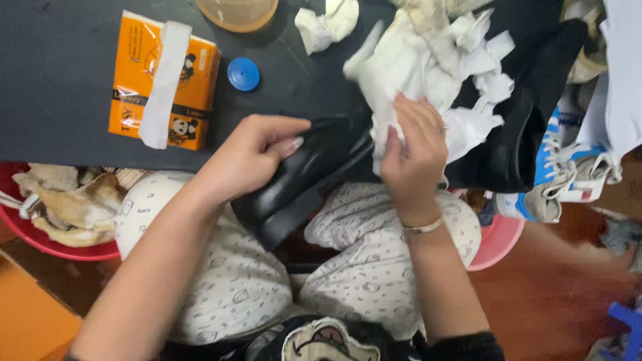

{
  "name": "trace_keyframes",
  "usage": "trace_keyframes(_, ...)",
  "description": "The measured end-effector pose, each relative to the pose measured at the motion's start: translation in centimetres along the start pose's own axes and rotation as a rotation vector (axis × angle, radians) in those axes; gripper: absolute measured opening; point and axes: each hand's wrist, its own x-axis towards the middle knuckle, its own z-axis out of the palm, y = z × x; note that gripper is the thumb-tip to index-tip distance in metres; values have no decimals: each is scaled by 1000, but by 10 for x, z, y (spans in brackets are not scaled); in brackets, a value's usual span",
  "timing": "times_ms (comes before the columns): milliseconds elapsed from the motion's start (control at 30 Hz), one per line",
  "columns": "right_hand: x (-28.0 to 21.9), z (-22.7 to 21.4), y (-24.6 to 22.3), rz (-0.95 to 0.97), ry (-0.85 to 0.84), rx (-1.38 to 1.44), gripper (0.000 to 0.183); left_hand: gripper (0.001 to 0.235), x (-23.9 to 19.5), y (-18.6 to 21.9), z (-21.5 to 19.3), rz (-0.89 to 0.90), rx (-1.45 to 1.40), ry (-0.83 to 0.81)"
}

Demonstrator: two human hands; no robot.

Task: The person cleans a pair of black leather shoes. They wipe the uppers with a tissue, apply a cleaning liquid, and scrub the soles with a toothbrush.

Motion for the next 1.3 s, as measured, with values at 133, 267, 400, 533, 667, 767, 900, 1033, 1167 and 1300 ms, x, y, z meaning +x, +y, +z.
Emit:
trace_keyframes(133, -27, 9, -53, -91, -87, 187, 33, 36, 1, 13, -2, 87, 91, 46)
trace_keyframes(267, -18, -6, -5, -62, 47, 85, 39, 49, -11, 22, 7, 260, 200, 78)
trace_keyframes(400, -9, -10, 51, 263, 178, 281, 42, 42, -16, 27, 12, 369, 353, 16)
trace_keyframes(533, 9, -17, 60, 310, 195, 481, 41, 34, -2, 31, 16, 331, 315, -97)
trace_keyframes(667, 46, -9, 59, 152, 177, 563, 28, 67, 6, 15, 21, 208, 252, -187)
trace_keyframes(767, 30, -1, 27, 32, 132, 169, 47, 67, 20, -6, 23, 258, 188, -249)
trace_keyframes(900, -3, 19, -23, -149, 41, 402, 29, 48, 28, -31, 18, 31, -92, -312)
trace_keyframes(1033, 19, 12, 7, -228, -40, 232, 44, 43, 31, -33, -2, -236, -93, -248)
trace_keyframes(1167, 63, 23, 76, 71, -107, 159, 52, 33, 22, -30, 3, -431, 177, -142)
trace_keyframes(1300, 40, 35, 90, 214, 2, 224, 52, 31, 23, -31, 9, -241, 90, -47)
